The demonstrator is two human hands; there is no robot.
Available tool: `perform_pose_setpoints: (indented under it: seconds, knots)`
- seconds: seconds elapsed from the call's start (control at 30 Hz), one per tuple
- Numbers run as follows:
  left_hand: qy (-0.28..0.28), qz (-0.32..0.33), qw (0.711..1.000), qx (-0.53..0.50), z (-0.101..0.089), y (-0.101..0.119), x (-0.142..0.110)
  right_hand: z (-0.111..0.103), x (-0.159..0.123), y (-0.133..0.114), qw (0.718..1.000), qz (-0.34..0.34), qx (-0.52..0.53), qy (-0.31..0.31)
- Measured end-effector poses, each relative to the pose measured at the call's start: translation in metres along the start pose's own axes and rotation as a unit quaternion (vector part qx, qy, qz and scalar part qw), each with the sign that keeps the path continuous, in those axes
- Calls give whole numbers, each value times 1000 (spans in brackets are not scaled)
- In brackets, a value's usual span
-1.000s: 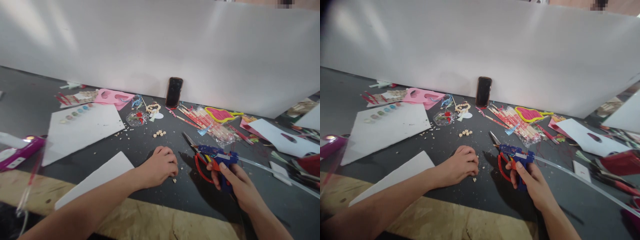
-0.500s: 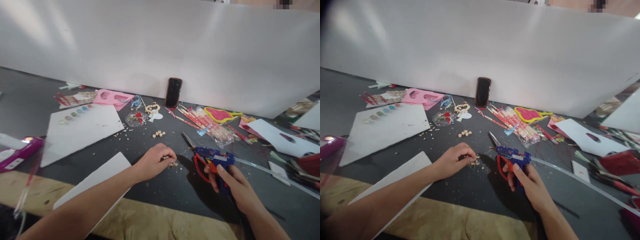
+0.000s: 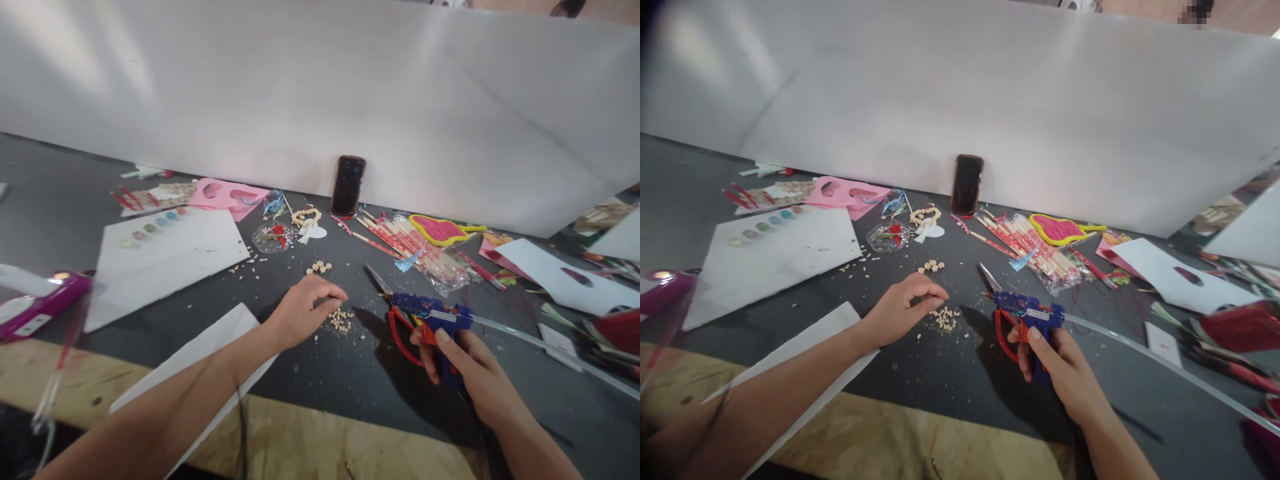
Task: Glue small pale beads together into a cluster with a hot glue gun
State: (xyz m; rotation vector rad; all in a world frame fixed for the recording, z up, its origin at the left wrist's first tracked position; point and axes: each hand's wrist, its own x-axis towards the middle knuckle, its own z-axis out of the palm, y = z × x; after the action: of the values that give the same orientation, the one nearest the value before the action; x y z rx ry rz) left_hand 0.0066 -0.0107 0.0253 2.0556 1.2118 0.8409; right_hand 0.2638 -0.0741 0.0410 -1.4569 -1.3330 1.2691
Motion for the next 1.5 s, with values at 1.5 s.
perform_pose_setpoints:
  seconds: [1.5]
  knots:
    - [-54, 13, 995, 80, 12, -5, 3, -1, 3, 5, 999, -10, -12, -33]
